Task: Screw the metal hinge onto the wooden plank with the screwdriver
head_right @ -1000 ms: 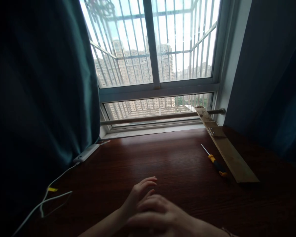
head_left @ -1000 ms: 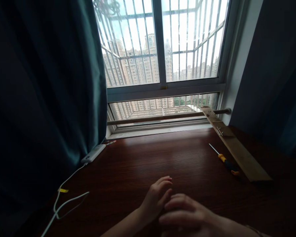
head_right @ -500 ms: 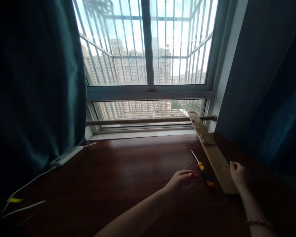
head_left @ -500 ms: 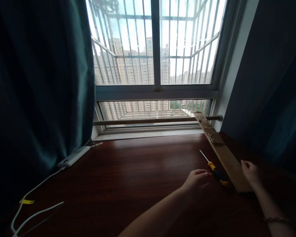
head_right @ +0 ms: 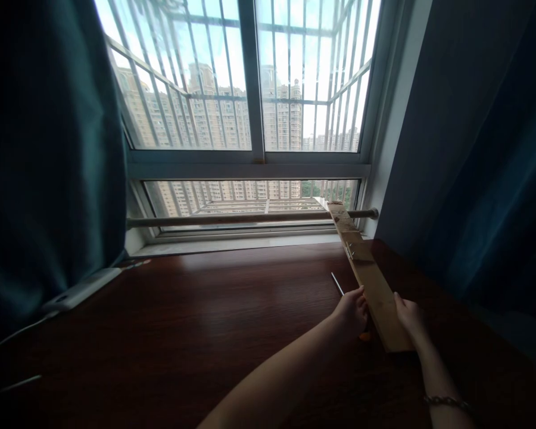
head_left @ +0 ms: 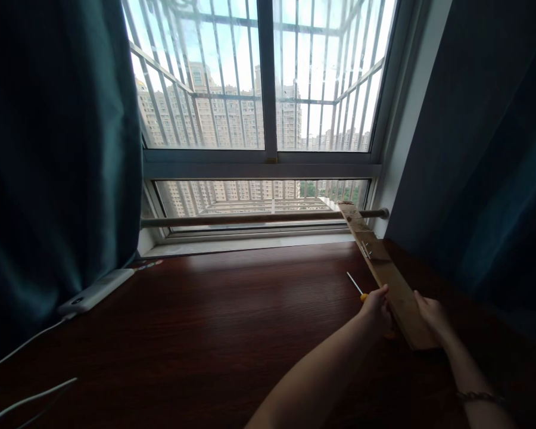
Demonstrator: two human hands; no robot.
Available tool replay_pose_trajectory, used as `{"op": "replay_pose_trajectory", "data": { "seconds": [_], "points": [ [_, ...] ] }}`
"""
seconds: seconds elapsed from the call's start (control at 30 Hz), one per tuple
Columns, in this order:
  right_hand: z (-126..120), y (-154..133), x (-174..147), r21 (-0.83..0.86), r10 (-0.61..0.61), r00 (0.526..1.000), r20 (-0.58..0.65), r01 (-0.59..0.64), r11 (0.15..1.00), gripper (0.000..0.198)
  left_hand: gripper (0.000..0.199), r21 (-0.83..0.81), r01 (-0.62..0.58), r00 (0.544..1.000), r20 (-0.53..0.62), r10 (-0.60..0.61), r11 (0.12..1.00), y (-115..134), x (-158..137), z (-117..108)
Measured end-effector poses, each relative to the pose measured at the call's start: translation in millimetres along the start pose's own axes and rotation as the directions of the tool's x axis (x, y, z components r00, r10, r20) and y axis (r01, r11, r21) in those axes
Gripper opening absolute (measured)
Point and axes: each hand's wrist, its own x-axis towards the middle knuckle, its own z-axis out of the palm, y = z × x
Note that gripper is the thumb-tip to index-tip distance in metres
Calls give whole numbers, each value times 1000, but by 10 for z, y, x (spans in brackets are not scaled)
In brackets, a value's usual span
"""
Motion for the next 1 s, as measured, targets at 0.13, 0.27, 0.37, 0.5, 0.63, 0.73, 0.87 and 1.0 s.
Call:
{"op": "replay_pose_trajectory", "data": {
  "seconds": [0.13,0.27,0.37,0.5,0.63,0.73,0.87,1.0],
  "points": [
    [-31,-47,-54,125,32,999,-19,-30,992,50,20,-171,74,988,-124,-96,983,88,-81,21],
    [-94,-271,-245,326,73,997,-22,-62,943,46,13,-222,46,983,-165,-84,974,279,-290,-42],
    [-101,-557,-515,416,88,996,14,-86,905,50,14,-248,45,989,-123,-77,968,480,-549,-151],
    [85,-943,-1008,499,56,994,91,-94,862,52,17,-249,25,997,-71,-44,968,725,-1025,-404],
    [450,-1187,-1531,516,-77,984,162,-18,857,53,21,-236,-33,993,-116,5,971,871,-1605,-723],
    [683,-1334,-1874,506,-161,969,188,45,862,50,23,-230,-53,991,-134,22,972,934,-2030,-939],
    [871,-1596,-2231,496,-229,953,197,105,862,48,25,-251,-92,982,-182,47,964,991,-2468,-1177],
    [1030,-1848,-2471,538,-254,936,245,86,838,48,26,-268,-152,961,-266,79,951,1045,-2747,-1361]
  ]
}}
